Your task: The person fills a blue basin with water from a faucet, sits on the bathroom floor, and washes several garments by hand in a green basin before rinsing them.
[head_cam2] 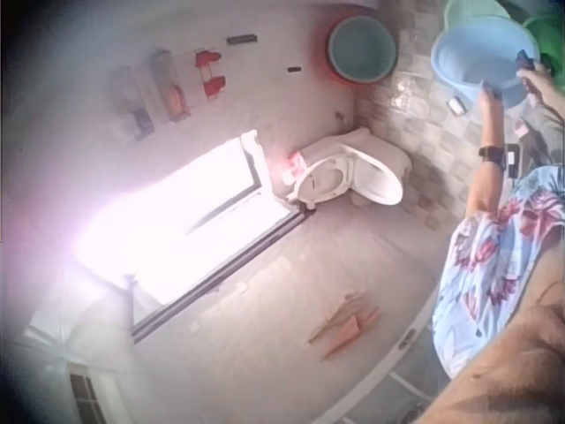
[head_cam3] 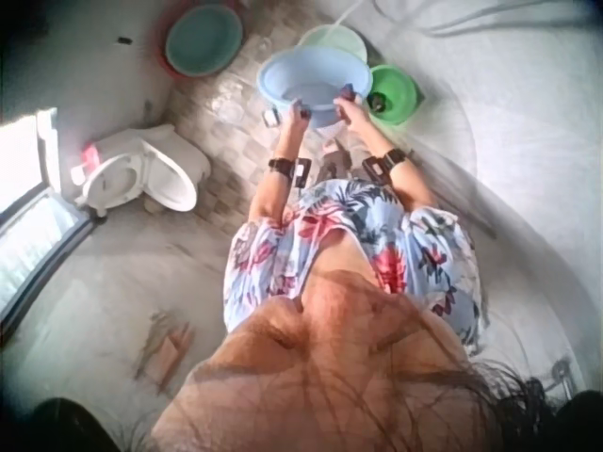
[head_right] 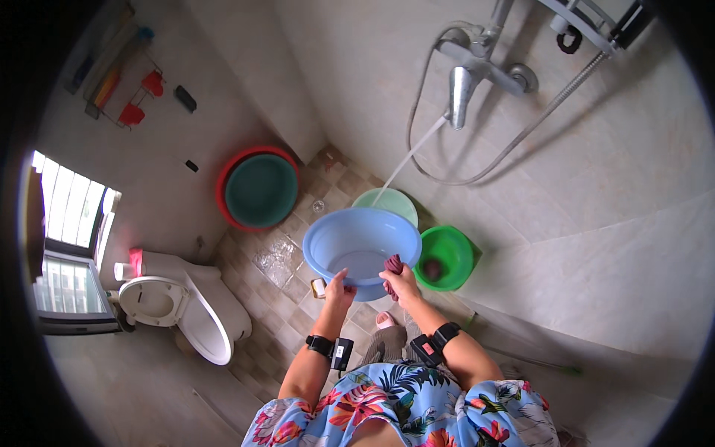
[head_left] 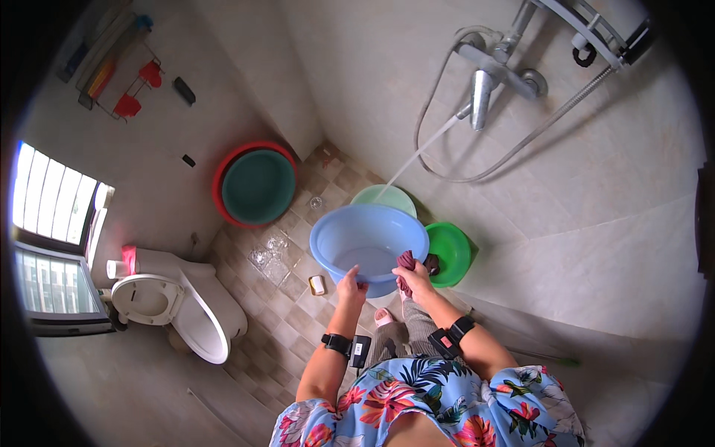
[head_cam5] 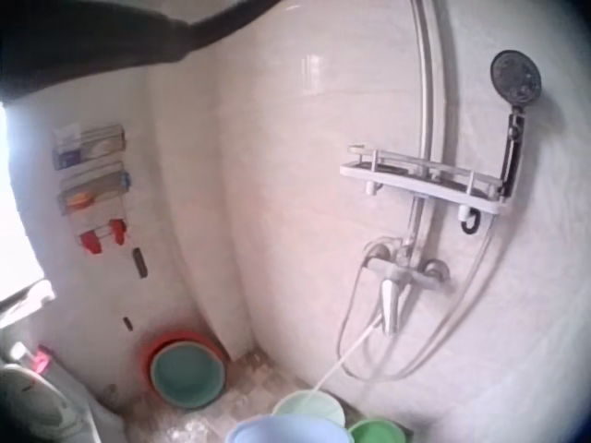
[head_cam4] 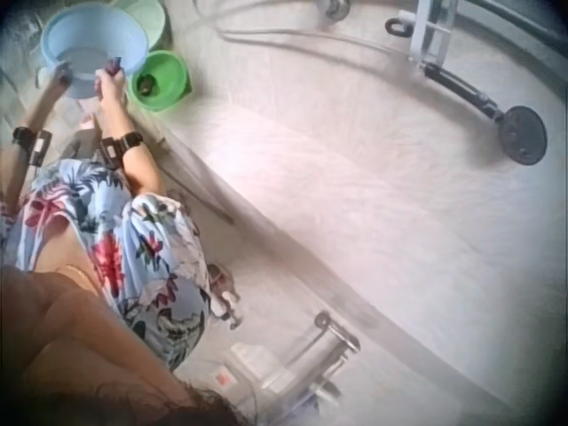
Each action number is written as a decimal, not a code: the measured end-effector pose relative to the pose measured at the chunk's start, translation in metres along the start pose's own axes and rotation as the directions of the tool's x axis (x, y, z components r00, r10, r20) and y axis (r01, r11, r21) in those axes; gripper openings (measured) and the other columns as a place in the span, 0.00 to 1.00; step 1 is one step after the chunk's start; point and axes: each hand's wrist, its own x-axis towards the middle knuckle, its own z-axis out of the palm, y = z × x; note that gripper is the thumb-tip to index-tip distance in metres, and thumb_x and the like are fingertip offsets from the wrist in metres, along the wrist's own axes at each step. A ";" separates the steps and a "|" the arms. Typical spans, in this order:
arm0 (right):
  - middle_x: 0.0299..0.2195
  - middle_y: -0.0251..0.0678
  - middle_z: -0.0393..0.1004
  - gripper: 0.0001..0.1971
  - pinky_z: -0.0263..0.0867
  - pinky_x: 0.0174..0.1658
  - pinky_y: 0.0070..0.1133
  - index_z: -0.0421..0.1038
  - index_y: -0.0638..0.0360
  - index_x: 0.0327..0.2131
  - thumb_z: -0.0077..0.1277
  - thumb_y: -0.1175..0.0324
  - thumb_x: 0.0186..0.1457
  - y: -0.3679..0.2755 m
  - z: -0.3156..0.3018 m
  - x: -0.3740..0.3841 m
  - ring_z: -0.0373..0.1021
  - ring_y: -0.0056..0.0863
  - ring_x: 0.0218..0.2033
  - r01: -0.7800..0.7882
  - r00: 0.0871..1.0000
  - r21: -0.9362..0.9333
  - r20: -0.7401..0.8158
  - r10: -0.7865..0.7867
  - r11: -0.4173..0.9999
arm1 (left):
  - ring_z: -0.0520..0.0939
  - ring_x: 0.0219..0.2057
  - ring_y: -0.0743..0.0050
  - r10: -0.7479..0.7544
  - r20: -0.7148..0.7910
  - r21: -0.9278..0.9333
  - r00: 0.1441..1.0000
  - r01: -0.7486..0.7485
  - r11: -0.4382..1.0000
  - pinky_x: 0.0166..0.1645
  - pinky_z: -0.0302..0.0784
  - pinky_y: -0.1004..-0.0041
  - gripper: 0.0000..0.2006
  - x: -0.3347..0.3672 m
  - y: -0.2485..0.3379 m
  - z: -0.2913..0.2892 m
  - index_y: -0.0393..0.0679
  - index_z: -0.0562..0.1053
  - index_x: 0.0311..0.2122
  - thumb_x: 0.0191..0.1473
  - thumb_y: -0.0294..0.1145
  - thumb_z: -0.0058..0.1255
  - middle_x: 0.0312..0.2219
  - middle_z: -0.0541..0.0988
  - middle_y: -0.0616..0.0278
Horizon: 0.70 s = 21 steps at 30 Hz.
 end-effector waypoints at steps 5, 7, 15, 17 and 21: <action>0.18 0.28 0.65 0.14 0.61 0.19 0.16 0.63 0.58 0.30 0.59 0.73 0.42 -0.038 -0.025 0.009 0.63 0.17 0.15 0.083 0.996 0.021 0.010 -0.084 0.996 | 0.71 0.26 0.73 0.057 0.015 0.009 0.998 -0.057 0.998 0.25 0.65 0.73 0.14 -0.007 0.005 0.058 0.47 0.68 0.35 0.42 0.31 0.60 0.26 0.70 0.66; 0.18 0.27 0.65 0.14 0.60 0.19 0.16 0.63 0.58 0.31 0.59 0.72 0.42 -0.049 -0.033 0.011 0.62 0.16 0.15 0.080 0.997 0.031 -0.001 -0.080 0.996 | 0.72 0.27 0.71 0.098 0.028 0.002 0.995 -0.098 0.995 0.24 0.64 0.71 0.15 -0.012 0.006 0.079 0.45 0.68 0.34 0.41 0.30 0.60 0.27 0.70 0.64; 0.20 0.28 0.66 0.16 0.61 0.20 0.16 0.62 0.58 0.33 0.59 0.72 0.42 -0.074 -0.063 0.022 0.63 0.17 0.15 0.098 0.995 -0.015 0.017 -0.098 0.995 | 0.68 0.23 0.72 0.151 -0.161 0.102 0.975 -0.135 0.986 0.22 0.58 0.70 0.14 -0.022 0.004 0.123 0.43 0.67 0.32 0.37 0.21 0.55 0.23 0.67 0.65; 0.20 0.28 0.66 0.15 0.60 0.19 0.16 0.62 0.58 0.32 0.58 0.72 0.42 -0.076 -0.070 0.025 0.63 0.17 0.15 0.098 0.995 -0.001 0.015 -0.098 0.995 | 0.66 0.23 0.72 0.150 -0.180 0.116 0.972 -0.131 0.985 0.23 0.57 0.70 0.13 -0.022 0.004 0.125 0.42 0.66 0.30 0.35 0.19 0.52 0.22 0.66 0.64; 0.19 0.27 0.65 0.14 0.59 0.18 0.16 0.63 0.58 0.32 0.58 0.72 0.42 -0.080 -0.091 0.037 0.62 0.17 0.15 0.114 0.991 -0.023 -0.063 -0.115 0.993 | 0.65 0.21 0.72 0.126 -0.227 0.076 0.966 -0.112 0.991 0.21 0.56 0.70 0.11 -0.029 0.005 0.138 0.41 0.65 0.27 0.34 0.18 0.50 0.21 0.64 0.63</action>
